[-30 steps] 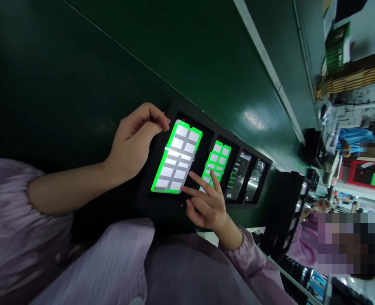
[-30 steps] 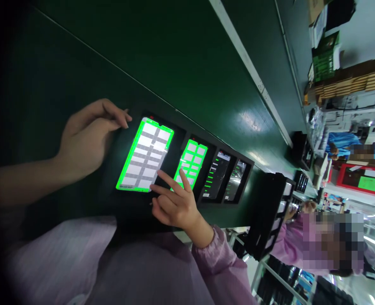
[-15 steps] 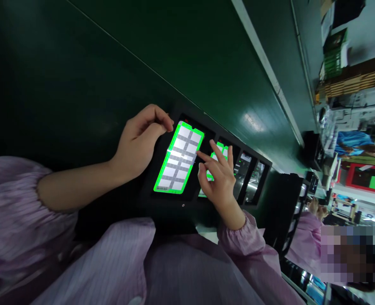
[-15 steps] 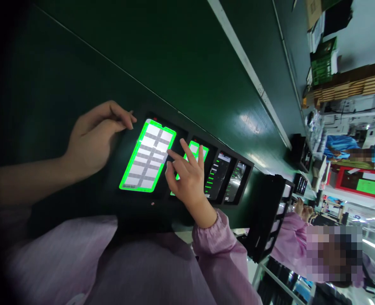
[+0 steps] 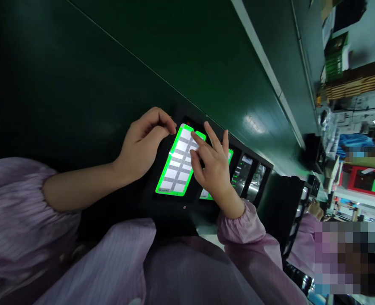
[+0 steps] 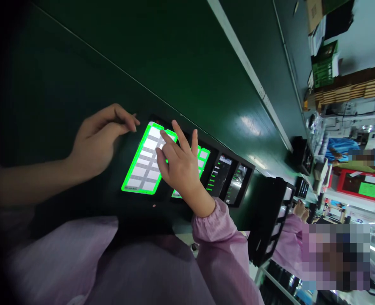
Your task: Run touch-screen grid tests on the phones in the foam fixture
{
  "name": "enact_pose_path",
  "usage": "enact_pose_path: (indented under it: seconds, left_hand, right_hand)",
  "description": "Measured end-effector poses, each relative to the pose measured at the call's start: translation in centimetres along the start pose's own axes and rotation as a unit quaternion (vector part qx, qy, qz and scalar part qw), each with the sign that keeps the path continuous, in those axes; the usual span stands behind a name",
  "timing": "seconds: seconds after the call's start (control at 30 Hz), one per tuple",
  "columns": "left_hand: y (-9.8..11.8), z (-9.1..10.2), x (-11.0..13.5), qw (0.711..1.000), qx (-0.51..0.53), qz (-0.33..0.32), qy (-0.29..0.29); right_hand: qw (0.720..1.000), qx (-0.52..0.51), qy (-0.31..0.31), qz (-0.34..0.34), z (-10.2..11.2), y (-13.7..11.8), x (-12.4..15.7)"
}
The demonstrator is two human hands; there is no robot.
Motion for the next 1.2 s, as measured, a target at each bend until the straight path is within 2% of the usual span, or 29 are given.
enact_pose_path:
  seconds: [0.17,0.4,0.57,0.87,1.2]
  left_hand:
    - [-0.1,-0.1,0.0,1.000,0.001,0.008,-0.007]
    - [-0.1,0.1,0.0,1.000,-0.012,0.016,0.007]
    - [-0.2,0.3,0.0,1.000,-0.014,0.018,0.014]
    - [-0.2,0.2,0.0,1.000,-0.009,0.017,0.017]
    - [-0.5,0.2,0.0,1.000,0.002,0.029,0.010]
  right_hand:
    - [0.998,-0.015,0.027,0.063,0.9,-1.6,2.0]
    - [0.993,-0.037,0.010,0.114,0.7,-4.6,6.6]
    - [0.988,-0.059,0.011,0.141,0.7,-5.7,8.5]
    - [0.990,-0.064,-0.006,0.128,0.3,-5.3,8.7]
    - [0.996,-0.049,0.056,0.046,2.2,-3.2,7.2]
Point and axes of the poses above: each hand's wrist, its own x-axis away from the middle knuckle, its own z-axis out of the back of the hand, y = z × x, the point moved 10 cm from there along -x, towards the middle knuckle, and after that the axes turned 11 degrees about -z, right-handed, at the moved point
